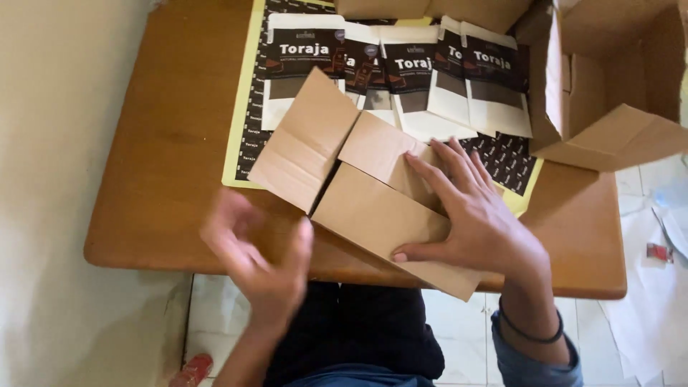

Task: Folding the tops of coffee bags and organizing them into cardboard shipping boxes.

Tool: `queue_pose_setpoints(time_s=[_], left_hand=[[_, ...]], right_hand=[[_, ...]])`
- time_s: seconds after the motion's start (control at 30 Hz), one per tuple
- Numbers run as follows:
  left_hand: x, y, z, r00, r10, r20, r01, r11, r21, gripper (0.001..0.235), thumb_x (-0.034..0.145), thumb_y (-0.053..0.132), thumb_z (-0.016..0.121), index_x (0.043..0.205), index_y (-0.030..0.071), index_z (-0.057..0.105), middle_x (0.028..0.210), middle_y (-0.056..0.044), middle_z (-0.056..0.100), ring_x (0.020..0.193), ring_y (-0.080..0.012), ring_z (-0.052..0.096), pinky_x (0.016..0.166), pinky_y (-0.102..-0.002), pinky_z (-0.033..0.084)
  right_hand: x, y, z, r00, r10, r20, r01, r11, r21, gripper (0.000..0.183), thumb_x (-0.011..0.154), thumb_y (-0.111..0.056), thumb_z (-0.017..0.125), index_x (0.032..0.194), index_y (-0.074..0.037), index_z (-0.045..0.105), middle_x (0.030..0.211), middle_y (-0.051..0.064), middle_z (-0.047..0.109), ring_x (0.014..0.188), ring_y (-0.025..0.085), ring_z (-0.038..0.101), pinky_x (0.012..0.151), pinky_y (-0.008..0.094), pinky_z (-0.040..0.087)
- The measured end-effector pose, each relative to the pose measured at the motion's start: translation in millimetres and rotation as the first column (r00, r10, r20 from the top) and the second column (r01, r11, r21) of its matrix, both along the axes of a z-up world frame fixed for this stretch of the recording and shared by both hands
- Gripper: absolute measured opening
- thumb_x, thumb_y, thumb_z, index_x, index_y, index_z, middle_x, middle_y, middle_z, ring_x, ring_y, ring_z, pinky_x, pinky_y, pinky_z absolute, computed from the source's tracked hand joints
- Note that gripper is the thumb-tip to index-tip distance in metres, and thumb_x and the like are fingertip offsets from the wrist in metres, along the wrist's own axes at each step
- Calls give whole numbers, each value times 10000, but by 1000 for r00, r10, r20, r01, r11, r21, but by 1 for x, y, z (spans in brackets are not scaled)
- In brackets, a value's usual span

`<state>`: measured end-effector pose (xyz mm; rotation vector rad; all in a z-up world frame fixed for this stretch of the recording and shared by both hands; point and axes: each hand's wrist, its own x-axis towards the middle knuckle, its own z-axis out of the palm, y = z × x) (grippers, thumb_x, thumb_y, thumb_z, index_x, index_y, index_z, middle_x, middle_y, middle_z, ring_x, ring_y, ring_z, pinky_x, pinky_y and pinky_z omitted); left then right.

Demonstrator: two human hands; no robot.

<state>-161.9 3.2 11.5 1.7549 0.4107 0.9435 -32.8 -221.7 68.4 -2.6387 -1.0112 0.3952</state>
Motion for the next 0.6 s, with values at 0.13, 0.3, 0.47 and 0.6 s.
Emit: queue_pose_setpoints(time_s=[0.13, 0.3, 0.47, 0.6], left_hand=[[30, 20, 3, 968, -239, 72, 249, 912, -325, 982, 809, 132, 803, 1559, 177, 172, 1510, -206, 384, 1424, -307, 467, 1162, -443, 467], [50, 9, 11, 945, -325, 19, 305, 862, -406, 761, 886, 217, 732, 1529, 58, 355, 1557, -124, 466, 1444, -236, 468, 1202, -341, 392], [52, -6, 9, 953, -289, -93, 181, 787, -590, 490, 925, 331, 615, 1318, 39, 615, 1260, -88, 721, 1176, -180, 676, 981, -307, 560], [49, -4, 17, 934, -352, 54, 344, 852, -395, 605, 1051, 273, 492, 1585, 74, 289, 1612, -108, 425, 1468, -206, 454, 1186, -295, 364]], right_hand=[[7, 15, 15, 995, -15, -97, 13, 1000, -17, 1092, 712, -683, 770, 1590, -216, 318, 1679, 188, 154, 1562, 381, 66, 1178, 614, 140], [7, 41, 16, 989, 64, 133, -88, 978, 191, 509, 995, -286, 606, 1441, -62, 502, 1422, 250, 480, 1262, 411, 560, 987, 556, 485], [15, 52, 6, 902, 59, 428, -140, 977, 160, 559, 938, -307, 748, 1372, 0, 573, 1293, 214, 627, 1086, 315, 675, 791, 533, 590], [16, 52, -6, 733, 137, 667, -339, 923, 183, 367, 996, -128, 768, 1292, 29, 617, 1098, 184, 782, 759, 247, 757, 518, 380, 628]])
